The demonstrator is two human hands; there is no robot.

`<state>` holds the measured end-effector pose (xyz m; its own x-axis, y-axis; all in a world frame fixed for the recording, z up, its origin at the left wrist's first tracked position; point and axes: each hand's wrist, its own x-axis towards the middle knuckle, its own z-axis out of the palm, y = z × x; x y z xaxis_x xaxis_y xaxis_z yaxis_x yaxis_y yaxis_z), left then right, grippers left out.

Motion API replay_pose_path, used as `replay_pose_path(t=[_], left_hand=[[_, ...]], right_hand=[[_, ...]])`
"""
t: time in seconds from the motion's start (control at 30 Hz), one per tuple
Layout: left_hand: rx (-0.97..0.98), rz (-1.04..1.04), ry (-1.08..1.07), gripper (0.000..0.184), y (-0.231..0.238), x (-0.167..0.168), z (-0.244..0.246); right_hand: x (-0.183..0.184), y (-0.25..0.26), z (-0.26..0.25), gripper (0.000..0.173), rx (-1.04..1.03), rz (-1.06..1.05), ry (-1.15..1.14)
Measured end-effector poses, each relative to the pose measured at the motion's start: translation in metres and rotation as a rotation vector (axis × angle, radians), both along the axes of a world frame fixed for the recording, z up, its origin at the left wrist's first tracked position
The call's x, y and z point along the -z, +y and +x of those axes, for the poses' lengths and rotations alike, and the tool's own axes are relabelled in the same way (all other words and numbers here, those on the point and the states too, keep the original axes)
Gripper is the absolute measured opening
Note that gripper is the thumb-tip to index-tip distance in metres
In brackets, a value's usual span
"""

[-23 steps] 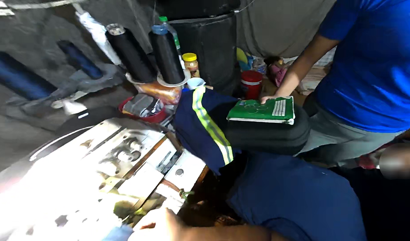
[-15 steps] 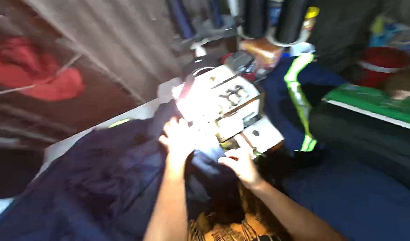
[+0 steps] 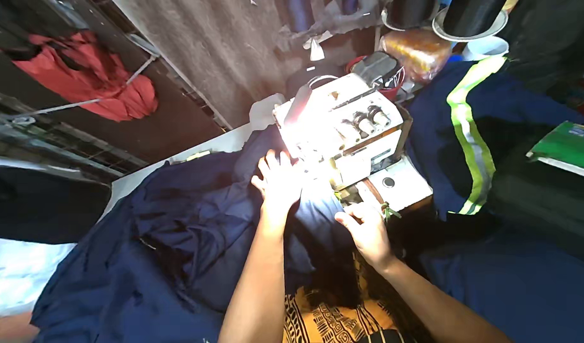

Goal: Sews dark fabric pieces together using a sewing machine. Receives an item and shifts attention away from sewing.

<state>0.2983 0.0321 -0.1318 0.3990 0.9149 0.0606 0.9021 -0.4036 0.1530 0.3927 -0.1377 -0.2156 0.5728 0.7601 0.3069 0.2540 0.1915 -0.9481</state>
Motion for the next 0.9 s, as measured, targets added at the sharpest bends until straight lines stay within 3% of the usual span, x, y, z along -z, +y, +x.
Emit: replay_pose_path(t=[0.47,0.7,0.9], left_hand=[[0.025,0.066,0.021,0.045,-0.002,0.004,-0.004],[-0.042,0.008,0.059,0.056,0.011,0.0,0.001],[-0.021,0.041,0.047,0.054,0.029,0.001,0.004]], right_hand=[[0.007,-0.002,-0.003,0.02,0.028,-0.008,-0.057],[-0.003,0.015,0.0,0.022,0.035,-0.044,-0.115],[-0.012,0.025,0.004,0.023,0.024,-0.099,-0.101]])
